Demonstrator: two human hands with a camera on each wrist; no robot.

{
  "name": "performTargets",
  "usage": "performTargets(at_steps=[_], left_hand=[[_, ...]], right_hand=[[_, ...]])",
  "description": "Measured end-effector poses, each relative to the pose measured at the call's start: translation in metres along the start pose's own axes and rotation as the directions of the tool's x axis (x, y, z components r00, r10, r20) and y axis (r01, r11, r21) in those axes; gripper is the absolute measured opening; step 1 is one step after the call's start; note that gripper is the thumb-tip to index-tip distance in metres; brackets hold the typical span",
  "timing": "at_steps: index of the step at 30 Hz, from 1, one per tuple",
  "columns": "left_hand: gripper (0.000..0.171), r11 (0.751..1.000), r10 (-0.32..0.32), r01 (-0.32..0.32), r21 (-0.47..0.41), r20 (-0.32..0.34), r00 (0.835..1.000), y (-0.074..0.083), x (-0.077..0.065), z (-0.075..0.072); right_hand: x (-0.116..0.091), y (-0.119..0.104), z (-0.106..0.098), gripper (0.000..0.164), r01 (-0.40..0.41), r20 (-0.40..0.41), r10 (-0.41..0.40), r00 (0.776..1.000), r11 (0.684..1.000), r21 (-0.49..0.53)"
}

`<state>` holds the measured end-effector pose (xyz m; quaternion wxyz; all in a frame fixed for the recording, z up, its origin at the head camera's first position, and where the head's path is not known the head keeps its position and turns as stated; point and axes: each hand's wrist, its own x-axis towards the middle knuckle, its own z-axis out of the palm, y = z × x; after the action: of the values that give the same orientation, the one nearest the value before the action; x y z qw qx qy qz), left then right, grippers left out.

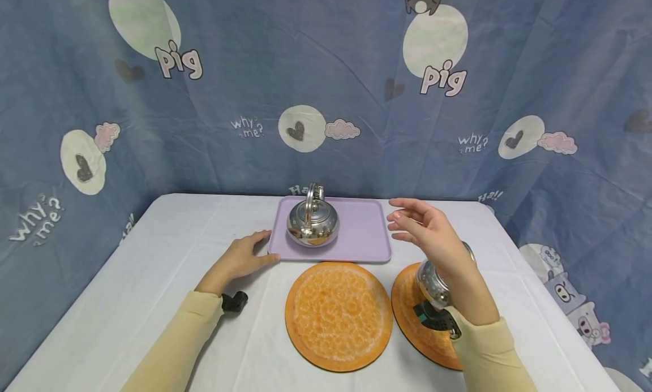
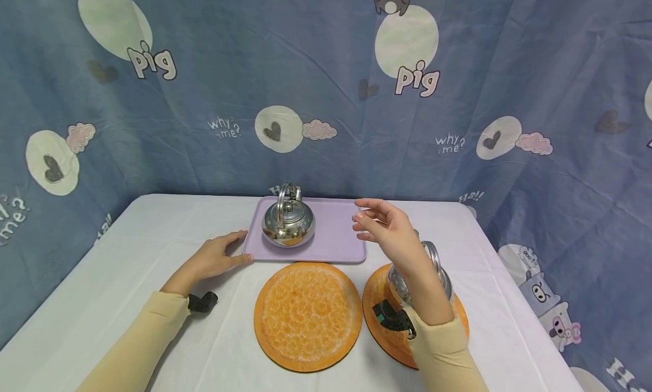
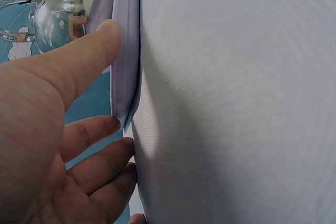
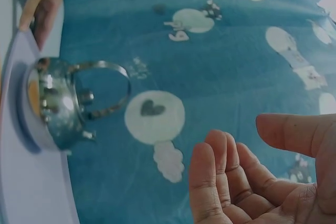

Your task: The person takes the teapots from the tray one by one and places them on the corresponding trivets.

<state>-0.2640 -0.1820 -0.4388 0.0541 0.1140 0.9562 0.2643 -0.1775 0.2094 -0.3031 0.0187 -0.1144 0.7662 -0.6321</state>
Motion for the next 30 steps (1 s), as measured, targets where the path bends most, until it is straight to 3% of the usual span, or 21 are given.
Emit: performTargets(at_steps=[7,18,30], left_hand=[[0.084,1.0,0.01,-0.01,-0.006,0.003,1.0,-0.003,0.0,0.001],[0.083,1.0,0.007,-0.007,-0.012,0.004,1.0,-0.001,-0.002,0.0],[0.082,1.0,0.01,-0.009,-0.019,0.005,1.0,-0.002,0.001,-0.001]], right_hand=[[0.023,0.002,0.017,0.042,-0.022,0.017,0.021,1.0,0.997,0.067],[0.064,0.01,0.048,0.04,-0.104,0.063,0.099,0.993,0.992,0.072],[0.094,0.012,0.072,0.043,-0.184,0.059,0.179,0.982,0.98,0.077]])
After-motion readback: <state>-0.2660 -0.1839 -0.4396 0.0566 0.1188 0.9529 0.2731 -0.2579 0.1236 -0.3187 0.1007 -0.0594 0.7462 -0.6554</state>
